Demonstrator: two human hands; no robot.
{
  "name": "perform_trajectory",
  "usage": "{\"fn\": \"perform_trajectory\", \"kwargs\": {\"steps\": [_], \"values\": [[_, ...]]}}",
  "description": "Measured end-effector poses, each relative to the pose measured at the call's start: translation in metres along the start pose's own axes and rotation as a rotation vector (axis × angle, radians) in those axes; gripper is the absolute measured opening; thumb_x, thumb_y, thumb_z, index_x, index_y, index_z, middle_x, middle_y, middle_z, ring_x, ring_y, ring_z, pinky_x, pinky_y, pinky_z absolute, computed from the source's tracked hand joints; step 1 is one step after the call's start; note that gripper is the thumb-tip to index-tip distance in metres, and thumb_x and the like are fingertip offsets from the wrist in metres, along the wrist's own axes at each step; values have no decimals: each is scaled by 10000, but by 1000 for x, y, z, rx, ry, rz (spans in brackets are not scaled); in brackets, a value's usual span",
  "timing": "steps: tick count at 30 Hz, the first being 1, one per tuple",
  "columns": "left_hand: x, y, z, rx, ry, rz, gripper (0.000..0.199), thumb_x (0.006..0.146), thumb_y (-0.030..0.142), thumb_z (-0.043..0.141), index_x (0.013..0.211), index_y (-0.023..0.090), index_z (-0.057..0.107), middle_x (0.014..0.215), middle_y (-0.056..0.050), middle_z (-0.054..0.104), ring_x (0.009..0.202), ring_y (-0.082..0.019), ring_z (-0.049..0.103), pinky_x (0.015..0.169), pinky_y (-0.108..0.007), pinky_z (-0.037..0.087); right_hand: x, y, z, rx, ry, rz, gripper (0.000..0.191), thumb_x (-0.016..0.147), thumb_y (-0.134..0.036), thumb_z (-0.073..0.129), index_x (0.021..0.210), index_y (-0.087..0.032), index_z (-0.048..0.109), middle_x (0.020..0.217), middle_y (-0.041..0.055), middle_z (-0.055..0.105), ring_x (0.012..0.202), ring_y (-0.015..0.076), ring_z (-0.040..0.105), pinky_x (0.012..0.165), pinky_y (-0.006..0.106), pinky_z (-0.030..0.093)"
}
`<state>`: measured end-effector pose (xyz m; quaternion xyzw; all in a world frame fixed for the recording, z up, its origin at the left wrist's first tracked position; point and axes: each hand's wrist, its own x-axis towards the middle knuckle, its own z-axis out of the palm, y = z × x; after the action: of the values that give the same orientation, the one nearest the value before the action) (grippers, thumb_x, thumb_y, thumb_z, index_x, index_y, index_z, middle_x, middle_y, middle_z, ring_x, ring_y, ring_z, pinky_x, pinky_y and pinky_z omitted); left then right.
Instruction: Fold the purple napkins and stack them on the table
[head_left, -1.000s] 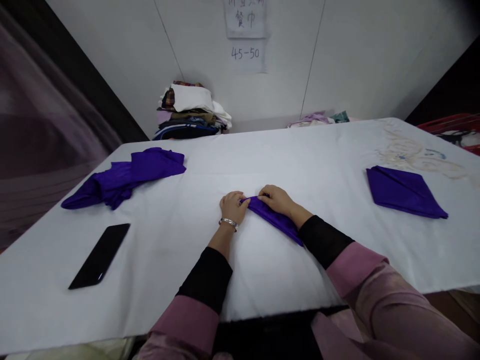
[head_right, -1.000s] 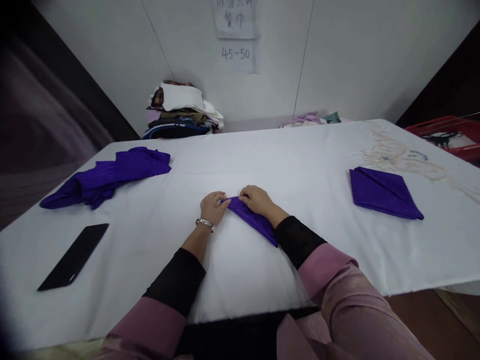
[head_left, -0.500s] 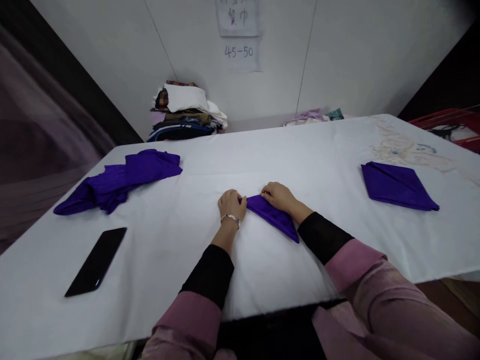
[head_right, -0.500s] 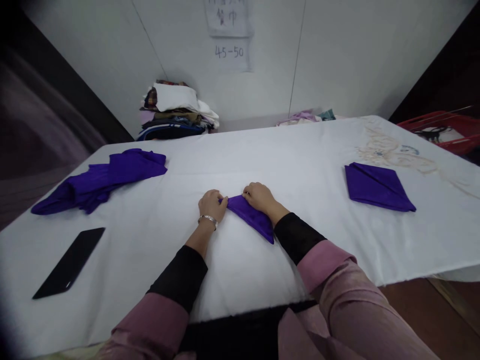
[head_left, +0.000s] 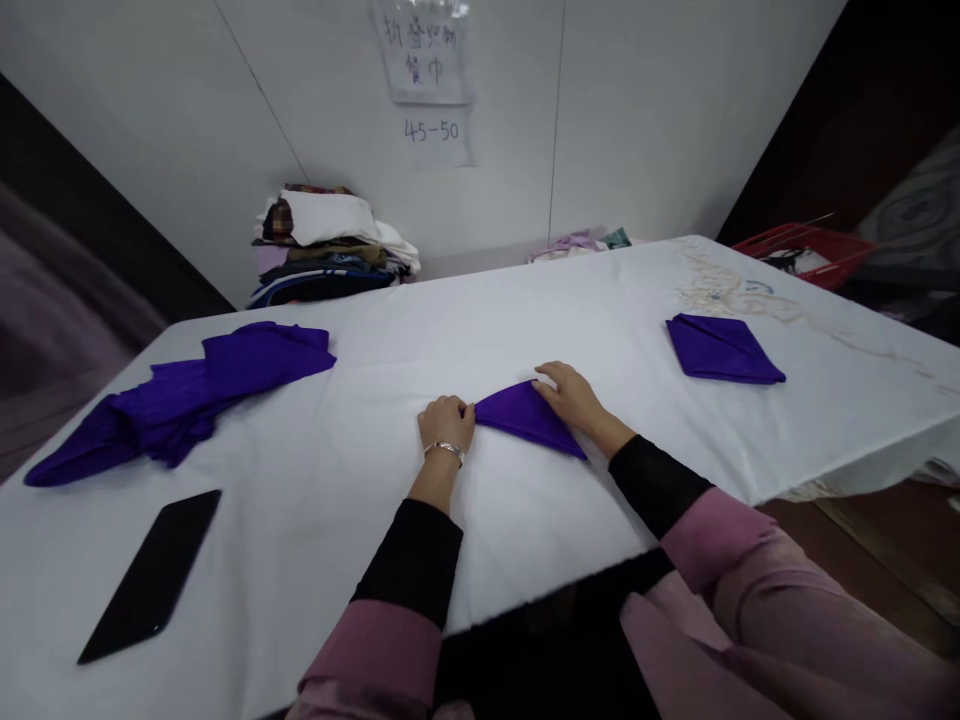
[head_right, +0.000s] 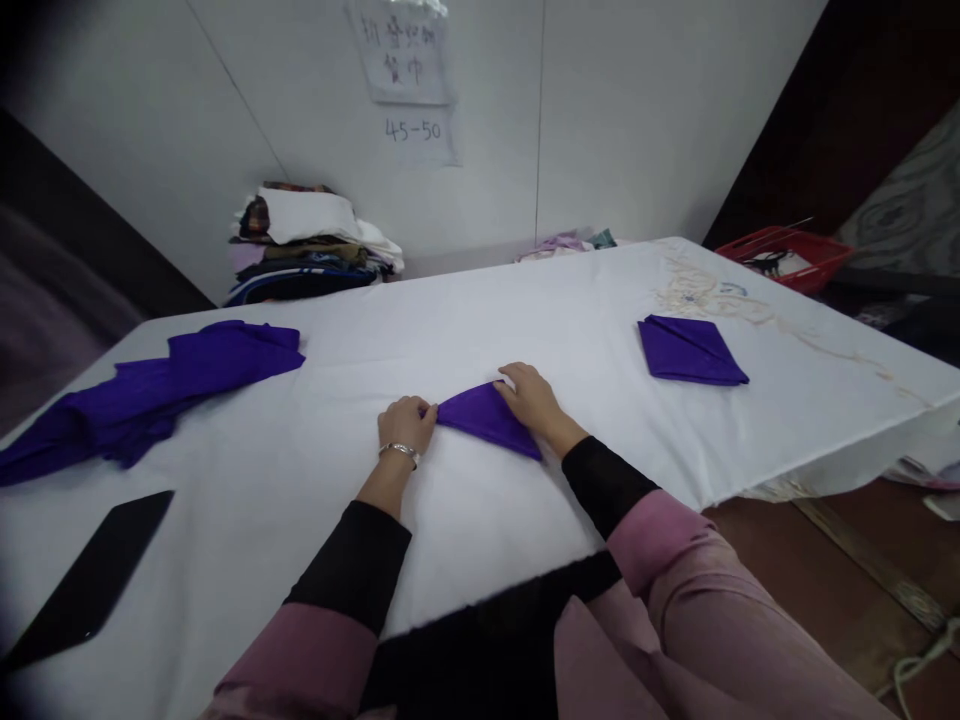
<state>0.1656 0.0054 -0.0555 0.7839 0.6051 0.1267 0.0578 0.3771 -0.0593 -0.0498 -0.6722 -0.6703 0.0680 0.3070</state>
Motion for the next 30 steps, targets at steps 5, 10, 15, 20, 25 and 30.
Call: {"fn": "perform_trajectory", "kwargs": {"steps": [5,10,15,20,25,30], "values": [[-13,0,-5,-16,-65,-6,266,796,363,440,728,209,646,869,-60,663,886,-228,574,798,-378,386,-49,-27,-7,-28,-207,-269,579,885,-524,389,1347,-175,410,1395,121,408,1312,261,313,1047,455,276],[-18,3,-6,-20,-64,-18,263,779,352,436,693,210,640,842,-58,667,861,-229,579,790,-382,381,-74,-16,-4,-245,-356,-242,732,874,-618,289,1411,-121,287,1466,145,259,1368,272,165,1093,481,133],[-18,1,-7,-4,-65,-27,273,790,348,418,715,207,639,862,-63,660,880,-234,569,795,-390,386,-73,-1,-3,-236,-404,-224,753,873,-641,222,1432,-138,228,1494,118,176,1378,250,127,1097,458,124],[-24,14,-12,17,48,41,284,784,221,425,973,203,636,1073,-87,634,1029,-238,529,872,-394,378,-72,-2,-2,-209,-407,-222,772,863,-652,248,1430,-128,229,1495,138,166,1379,258,115,1094,463,125],[-31,68,-7,2,123,480,411,857,215,339,1230,207,511,1353,-60,477,1296,-211,327,1099,-439,126,-69,-10,-5,-192,-371,-220,765,848,-625,360,1415,-121,263,1476,164,227,1369,276,154,1084,480,153],[-23,87,13,69,-129,568,570,869,453,305,1358,170,379,1475,-79,284,1371,-251,178,1100,-507,95,-67,-13,-8,-165,-340,-254,728,841,-581,438,1418,-174,259,1487,143,210,1372,272,140,1075,494,166]]}}
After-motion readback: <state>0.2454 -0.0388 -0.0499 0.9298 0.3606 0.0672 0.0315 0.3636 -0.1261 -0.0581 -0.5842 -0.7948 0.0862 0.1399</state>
